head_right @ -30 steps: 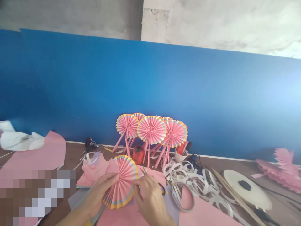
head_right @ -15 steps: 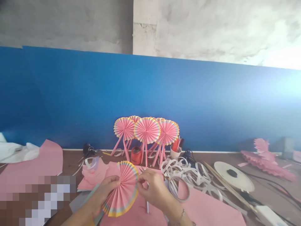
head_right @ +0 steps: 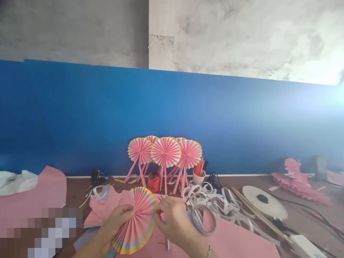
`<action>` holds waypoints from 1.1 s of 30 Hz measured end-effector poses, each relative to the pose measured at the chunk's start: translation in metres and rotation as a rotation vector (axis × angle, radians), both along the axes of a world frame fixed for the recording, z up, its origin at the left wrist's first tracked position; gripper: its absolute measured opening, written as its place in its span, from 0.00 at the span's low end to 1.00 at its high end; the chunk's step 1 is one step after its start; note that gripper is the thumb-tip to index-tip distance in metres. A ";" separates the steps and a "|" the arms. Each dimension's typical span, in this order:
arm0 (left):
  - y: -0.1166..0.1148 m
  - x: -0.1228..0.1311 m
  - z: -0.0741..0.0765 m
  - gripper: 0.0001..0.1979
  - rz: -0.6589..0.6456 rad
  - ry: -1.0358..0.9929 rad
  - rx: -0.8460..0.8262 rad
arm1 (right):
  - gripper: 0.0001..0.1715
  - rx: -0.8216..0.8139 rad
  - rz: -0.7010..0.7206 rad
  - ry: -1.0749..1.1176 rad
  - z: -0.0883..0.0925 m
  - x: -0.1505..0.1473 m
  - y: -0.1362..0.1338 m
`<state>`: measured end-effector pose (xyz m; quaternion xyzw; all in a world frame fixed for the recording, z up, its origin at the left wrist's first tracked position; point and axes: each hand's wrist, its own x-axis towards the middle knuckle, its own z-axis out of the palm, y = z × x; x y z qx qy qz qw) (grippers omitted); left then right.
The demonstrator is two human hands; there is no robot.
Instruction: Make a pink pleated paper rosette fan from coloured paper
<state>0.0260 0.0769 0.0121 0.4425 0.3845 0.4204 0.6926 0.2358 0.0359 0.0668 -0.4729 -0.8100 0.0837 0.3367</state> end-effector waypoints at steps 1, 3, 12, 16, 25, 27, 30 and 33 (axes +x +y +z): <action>0.000 0.000 0.000 0.14 -0.011 -0.011 -0.004 | 0.11 -0.017 0.004 0.013 0.000 0.000 0.001; -0.001 0.000 0.000 0.14 -0.018 -0.025 -0.011 | 0.10 -0.059 0.004 0.029 0.001 0.001 0.001; 0.001 -0.012 0.027 0.12 0.228 -0.066 -0.071 | 0.19 -0.242 -0.203 0.137 0.011 0.036 0.012; 0.004 -0.018 0.035 0.10 0.313 -0.101 -0.202 | 0.18 -0.341 -0.336 -0.119 0.012 0.050 0.016; 0.004 -0.019 0.029 0.13 0.205 -0.211 -0.232 | 0.10 -0.447 -0.248 -0.366 -0.014 0.034 0.010; 0.005 -0.019 0.027 0.13 0.185 -0.228 -0.218 | 0.11 -0.448 -0.222 -0.367 -0.019 0.033 0.008; 0.005 -0.018 0.025 0.15 0.182 -0.219 -0.180 | 0.10 -0.453 -0.173 -0.354 -0.019 0.035 0.008; 0.003 -0.016 0.028 0.17 0.160 -0.199 -0.132 | 0.10 -0.451 -0.193 -0.330 -0.011 0.038 0.009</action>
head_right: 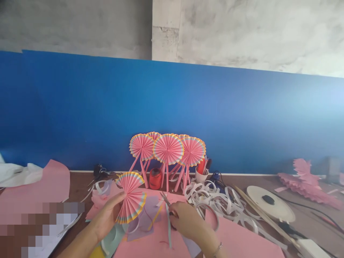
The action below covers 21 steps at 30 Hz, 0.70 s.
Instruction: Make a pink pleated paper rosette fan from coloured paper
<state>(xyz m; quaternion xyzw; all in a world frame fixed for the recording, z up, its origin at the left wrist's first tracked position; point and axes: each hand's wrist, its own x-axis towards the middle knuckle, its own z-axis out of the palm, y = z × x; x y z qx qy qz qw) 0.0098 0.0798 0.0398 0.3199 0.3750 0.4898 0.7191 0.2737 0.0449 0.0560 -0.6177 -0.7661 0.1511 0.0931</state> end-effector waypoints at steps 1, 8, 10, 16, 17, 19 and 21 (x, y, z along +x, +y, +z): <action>-0.001 0.001 0.001 0.18 -0.011 0.004 0.009 | 0.12 0.015 -0.025 0.006 0.004 0.001 0.001; -0.009 0.006 -0.006 0.16 0.037 0.097 -0.101 | 0.15 0.266 -0.062 0.317 0.019 -0.014 0.000; -0.012 0.009 -0.009 0.15 -0.007 0.081 -0.112 | 0.14 0.344 -0.003 0.393 0.018 -0.023 -0.003; -0.023 0.017 -0.007 0.12 -0.104 0.084 -0.109 | 0.16 0.430 0.090 0.486 0.011 -0.039 -0.011; -0.024 0.018 -0.006 0.12 -0.111 0.092 -0.108 | 0.14 0.435 0.097 0.499 0.009 -0.040 -0.011; -0.025 0.020 -0.002 0.12 -0.145 0.102 -0.088 | 0.10 0.434 0.096 0.536 0.008 -0.043 -0.009; -0.025 0.021 0.000 0.13 -0.180 0.109 -0.072 | 0.10 0.424 0.070 0.577 0.007 -0.045 -0.007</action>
